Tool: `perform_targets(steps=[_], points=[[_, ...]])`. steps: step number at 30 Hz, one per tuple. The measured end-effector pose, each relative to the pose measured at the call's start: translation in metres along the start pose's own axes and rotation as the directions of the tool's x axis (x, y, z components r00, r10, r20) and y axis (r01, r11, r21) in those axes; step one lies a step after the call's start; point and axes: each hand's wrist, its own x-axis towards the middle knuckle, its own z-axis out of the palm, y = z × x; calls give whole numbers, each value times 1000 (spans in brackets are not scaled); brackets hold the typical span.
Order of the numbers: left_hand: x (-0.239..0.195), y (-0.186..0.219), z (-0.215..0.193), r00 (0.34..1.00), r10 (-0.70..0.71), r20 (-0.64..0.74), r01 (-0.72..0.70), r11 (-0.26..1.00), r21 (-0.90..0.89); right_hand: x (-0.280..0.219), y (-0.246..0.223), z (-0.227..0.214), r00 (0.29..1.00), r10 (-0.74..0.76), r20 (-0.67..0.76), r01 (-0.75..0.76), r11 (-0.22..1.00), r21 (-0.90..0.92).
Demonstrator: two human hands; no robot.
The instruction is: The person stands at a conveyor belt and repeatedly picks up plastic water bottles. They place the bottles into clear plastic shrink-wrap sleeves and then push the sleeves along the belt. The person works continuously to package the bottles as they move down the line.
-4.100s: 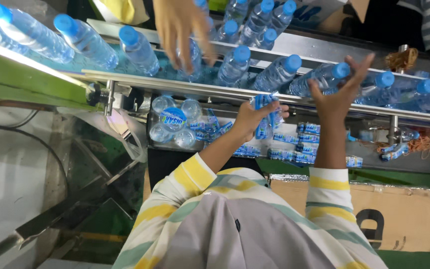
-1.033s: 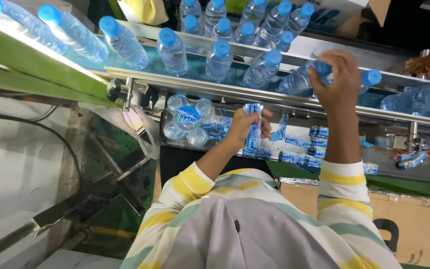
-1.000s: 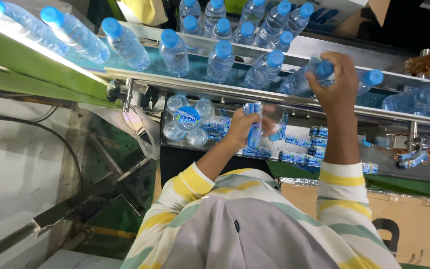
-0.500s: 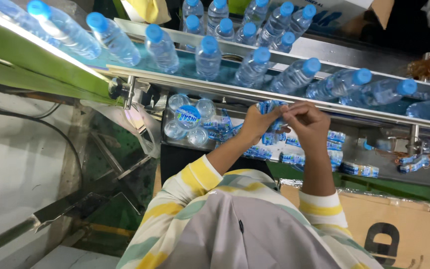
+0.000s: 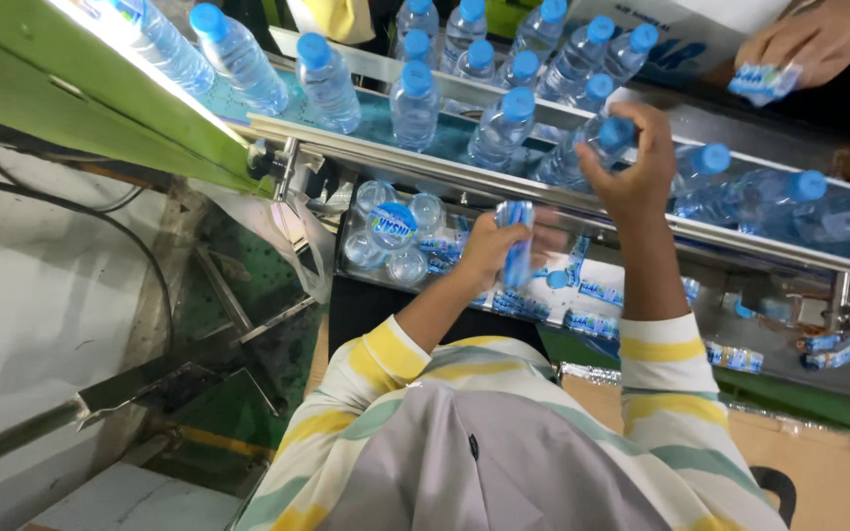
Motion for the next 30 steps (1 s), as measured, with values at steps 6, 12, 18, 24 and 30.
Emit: perform_targets(steps=[6, 12, 18, 24, 30], points=[[19, -28, -4, 988, 36, 150, -23, 996, -87, -26, -26, -14, 975, 201, -92, -194, 978, 78], [69, -58, -29, 997, -16, -69, 18, 1000, 20, -70, -83, -9, 869, 460, 182, -493, 836, 242], [61, -55, -32, 997, -47, 65, 55, 990, -128, 11, -120, 5, 729, 664, 170, -524, 380, 762], [68, -60, -64, 971, 30, 238, 49, 946, -319, 61, -73, 33, 993, -85, 82, 85, 996, 4], [39, -29, -56, 942, 115, 316, -39, 971, -235, 24, -40, 56, 1000, 28, 11, -29, 997, 66]])
